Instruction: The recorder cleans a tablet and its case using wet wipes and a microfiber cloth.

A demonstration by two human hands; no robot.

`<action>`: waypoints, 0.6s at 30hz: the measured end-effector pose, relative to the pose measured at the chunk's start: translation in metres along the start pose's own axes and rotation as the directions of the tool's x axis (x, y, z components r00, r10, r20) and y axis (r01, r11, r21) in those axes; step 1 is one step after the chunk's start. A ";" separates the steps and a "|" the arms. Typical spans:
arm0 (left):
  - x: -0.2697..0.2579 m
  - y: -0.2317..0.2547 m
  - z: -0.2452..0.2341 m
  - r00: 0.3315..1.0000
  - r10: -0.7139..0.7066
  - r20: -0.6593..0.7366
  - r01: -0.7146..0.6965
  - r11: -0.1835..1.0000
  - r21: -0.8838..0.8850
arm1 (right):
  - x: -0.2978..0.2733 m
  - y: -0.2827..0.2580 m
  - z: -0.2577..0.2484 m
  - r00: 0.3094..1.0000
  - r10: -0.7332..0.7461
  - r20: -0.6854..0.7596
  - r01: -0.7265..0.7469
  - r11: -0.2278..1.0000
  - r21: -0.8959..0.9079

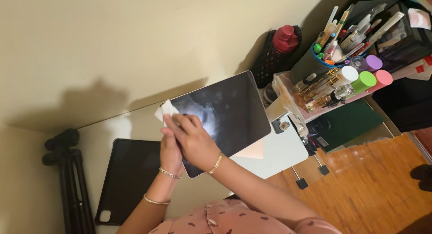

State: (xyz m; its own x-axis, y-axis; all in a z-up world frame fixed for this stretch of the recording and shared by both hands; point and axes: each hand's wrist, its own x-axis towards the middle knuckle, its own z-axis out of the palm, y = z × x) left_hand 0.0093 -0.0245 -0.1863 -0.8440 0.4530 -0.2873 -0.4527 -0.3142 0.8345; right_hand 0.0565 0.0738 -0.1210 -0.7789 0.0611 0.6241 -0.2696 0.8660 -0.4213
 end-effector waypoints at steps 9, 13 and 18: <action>0.025 -0.047 -0.048 0.993 0.023 -0.116 0.007 0.966 0.259 | -0.005 0.087 -0.038 0.918 0.342 -0.201 -0.385 0.891 -0.241; 0.011 -0.026 -0.021 0.979 0.186 0.086 -0.197 0.970 0.144 | 0.009 0.012 -0.025 0.984 0.083 -0.158 -0.104 0.986 -0.128; -0.017 0.035 0.009 0.997 0.078 -0.006 -0.078 0.997 0.025 | 0.007 0.092 -0.060 0.944 0.268 -0.192 -0.306 0.929 -0.207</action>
State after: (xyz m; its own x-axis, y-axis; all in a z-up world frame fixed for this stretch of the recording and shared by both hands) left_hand 0.0100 -0.0360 -0.1481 -0.8786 0.4218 -0.2241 -0.3781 -0.3274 0.8660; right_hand 0.0608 0.1835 -0.1158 -0.6988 0.3852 0.6027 0.1049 0.8887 -0.4463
